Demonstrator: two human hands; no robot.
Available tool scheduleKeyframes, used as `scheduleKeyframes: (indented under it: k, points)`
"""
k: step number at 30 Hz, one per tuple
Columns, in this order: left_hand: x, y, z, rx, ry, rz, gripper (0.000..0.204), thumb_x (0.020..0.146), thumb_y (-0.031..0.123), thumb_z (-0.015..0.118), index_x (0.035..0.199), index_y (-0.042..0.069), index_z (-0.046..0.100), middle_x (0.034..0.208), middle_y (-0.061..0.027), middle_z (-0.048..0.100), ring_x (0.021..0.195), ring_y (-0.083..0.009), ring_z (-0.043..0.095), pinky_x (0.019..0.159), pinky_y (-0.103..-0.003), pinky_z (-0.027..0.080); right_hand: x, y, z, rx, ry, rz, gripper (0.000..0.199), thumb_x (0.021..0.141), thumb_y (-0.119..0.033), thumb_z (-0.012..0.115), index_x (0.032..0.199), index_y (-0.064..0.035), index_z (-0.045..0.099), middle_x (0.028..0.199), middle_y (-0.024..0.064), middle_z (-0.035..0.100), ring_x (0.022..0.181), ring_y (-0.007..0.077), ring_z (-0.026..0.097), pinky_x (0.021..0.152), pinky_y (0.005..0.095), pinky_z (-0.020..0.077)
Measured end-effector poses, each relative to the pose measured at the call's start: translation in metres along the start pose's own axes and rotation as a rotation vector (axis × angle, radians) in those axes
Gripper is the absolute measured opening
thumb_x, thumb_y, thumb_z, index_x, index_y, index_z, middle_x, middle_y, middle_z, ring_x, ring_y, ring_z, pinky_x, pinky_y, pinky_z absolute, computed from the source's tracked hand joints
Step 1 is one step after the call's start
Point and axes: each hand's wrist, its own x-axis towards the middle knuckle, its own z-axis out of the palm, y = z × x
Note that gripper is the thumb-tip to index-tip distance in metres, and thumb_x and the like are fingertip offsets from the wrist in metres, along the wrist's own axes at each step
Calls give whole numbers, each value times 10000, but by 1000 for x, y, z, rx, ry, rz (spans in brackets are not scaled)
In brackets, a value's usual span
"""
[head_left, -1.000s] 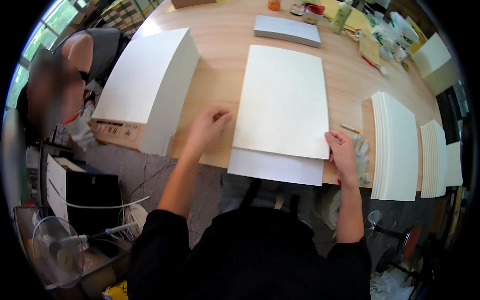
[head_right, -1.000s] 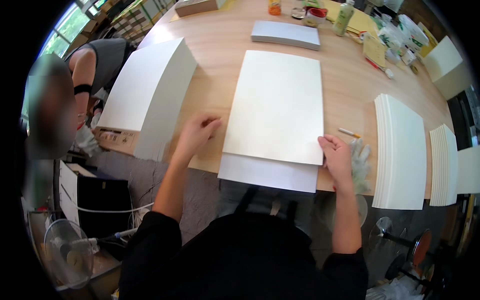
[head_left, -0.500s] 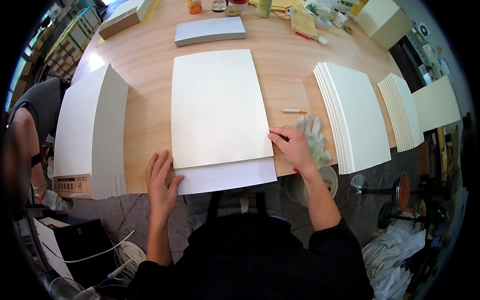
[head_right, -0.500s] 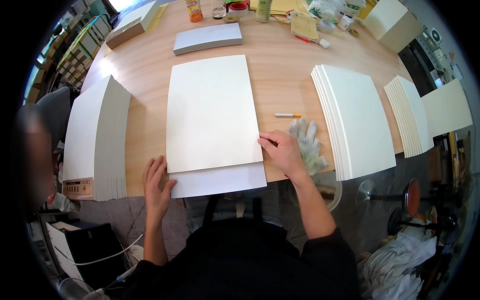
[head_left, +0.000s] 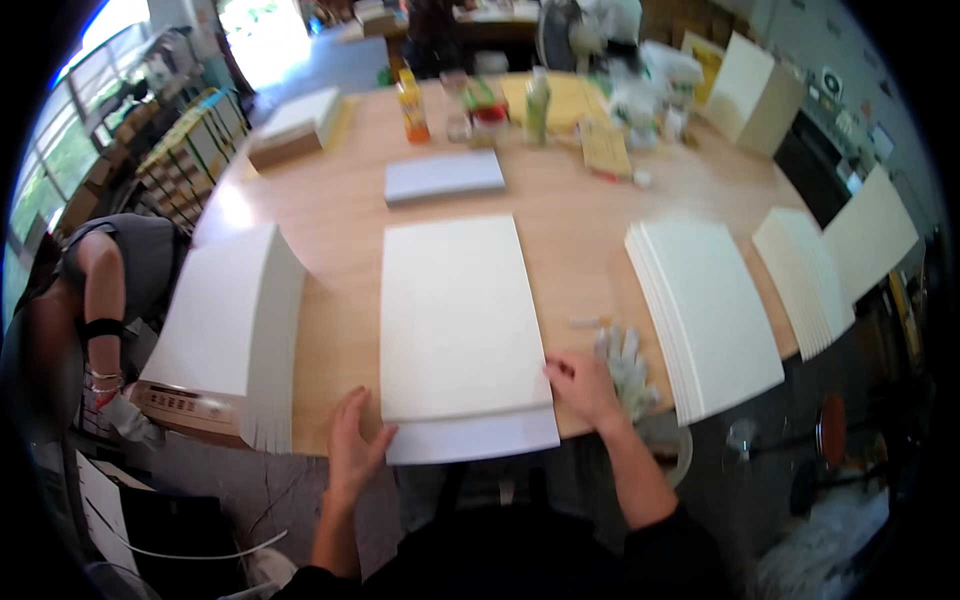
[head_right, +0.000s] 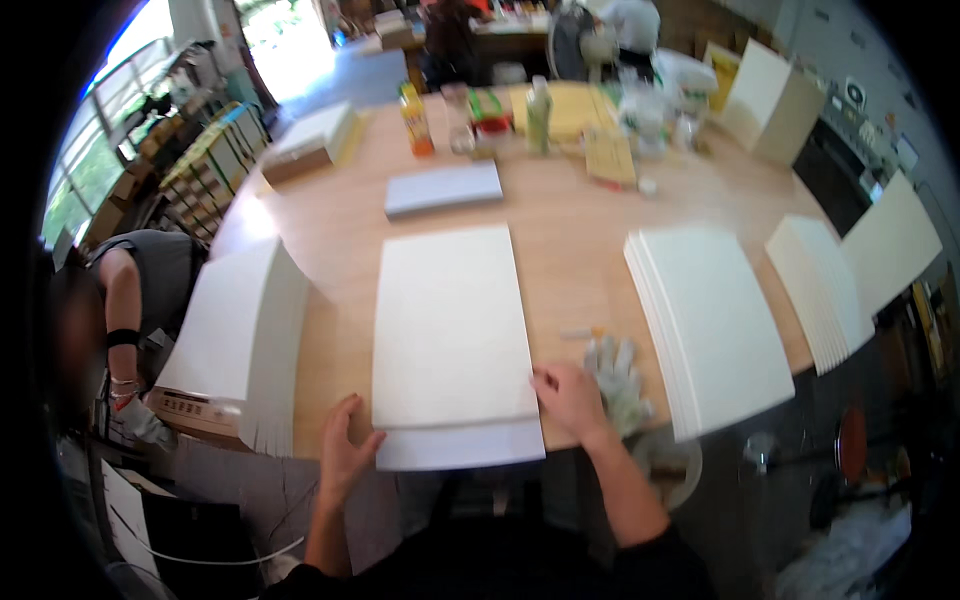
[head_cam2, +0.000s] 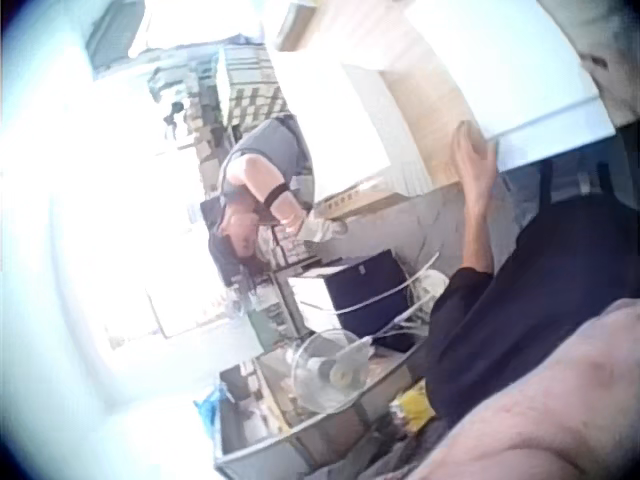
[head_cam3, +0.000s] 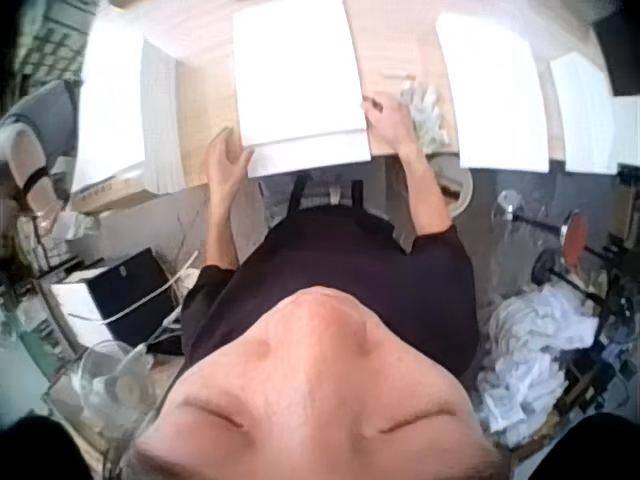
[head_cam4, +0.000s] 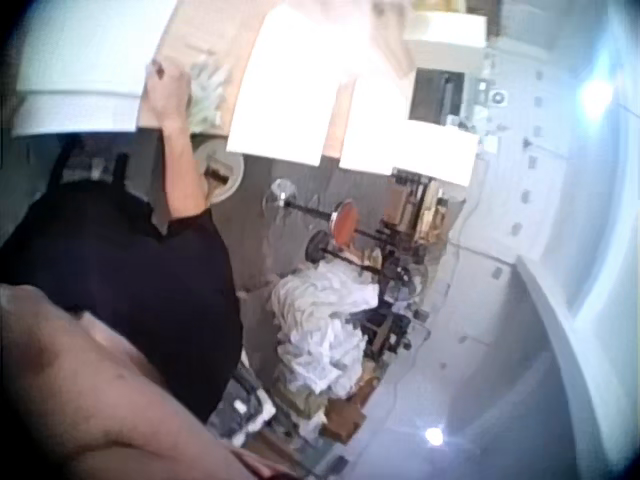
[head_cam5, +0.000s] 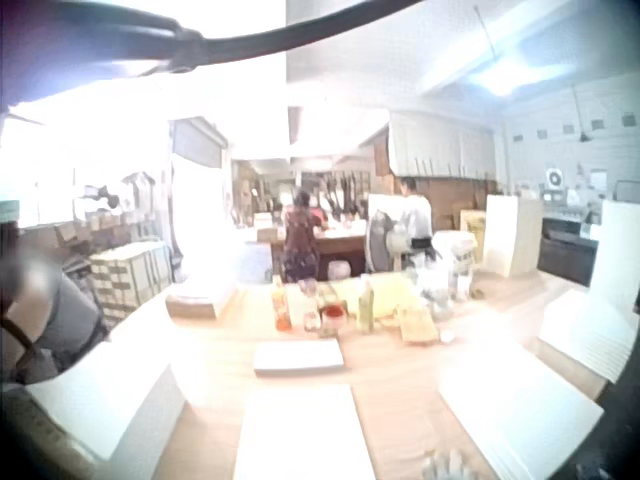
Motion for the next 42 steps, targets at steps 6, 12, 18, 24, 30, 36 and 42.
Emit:
scheduleKeyframes:
  k: [6, 12, 18, 24, 30, 36, 42]
  points:
    - [22, 71, 16, 299, -385, 551, 928, 773, 560, 862, 1496, 78, 535, 1595, -176, 475, 1450, -367, 483, 1143, -509, 409, -16, 8, -4, 3, 107, -179, 282, 1001, -190, 706, 1203, 0, 751, 979, 157, 767, 845, 224, 719, 773, 339, 563]
    - [38, 63, 17, 360, -485, 601, 932, 787, 573, 843, 1511, 83, 520, 1588, -197, 497, 1434, -395, 508, 1120, -514, 436, -52, 3, -30, 157, -55, -191, 483, 973, -312, 752, 1325, 7, 661, 1258, 222, 697, 1118, 380, 690, 984, 433, 541]
    - [36, 52, 16, 221, -439, 542, 765, 883, 421, 807, 1511, 88, 526, 1583, -203, 498, 1422, -401, 514, 1122, -530, 443, -64, -14, -26, -167, -182, -452, 862, 813, -413, 895, 1535, -111, 533, 1575, 271, 441, 1495, 469, 367, 1231, 530, 335]
    - [53, -1, 1, 109, -470, 438, 509, 880, 341, 837, 1289, 73, 701, 1497, -220, 565, 1342, -402, 569, 1095, -478, 483, -35, 1, 7, -104, -101, -406, 375, 786, -245, 897, 1101, -78, 781, 1308, 177, 671, 1379, 453, 502, 1166, 509, 411]
    - [85, -2, 4, 57, -404, 313, 330, 859, 369, 865, 901, 68, 737, 1217, -85, 676, 1043, -263, 683, 909, -393, 557, -9, -21, 19, 31, 81, -270, 252, 769, -174, 891, 796, -47, 676, 836, 113, 646, 900, 339, 621, 804, 446, 486]
    - [88, 20, 14, 89, -346, 134, 391, 792, 417, 903, 821, 83, 704, 1013, -69, 651, 918, -257, 675, 784, -391, 549, -4, -25, 28, -98, 152, -238, 268, 763, -169, 880, 743, -54, 639, 758, 89, 614, 839, 335, 583, 764, 458, 461]
    - [89, 19, 23, 46, -318, 141, 327, 768, 338, 920, 787, 101, 696, 933, -70, 638, 859, -271, 648, 743, -400, 530, -7, -20, 26, -163, 191, -259, 305, 780, -191, 877, 728, -59, 607, 762, 94, 608, 846, 345, 576, 782, 471, 461]
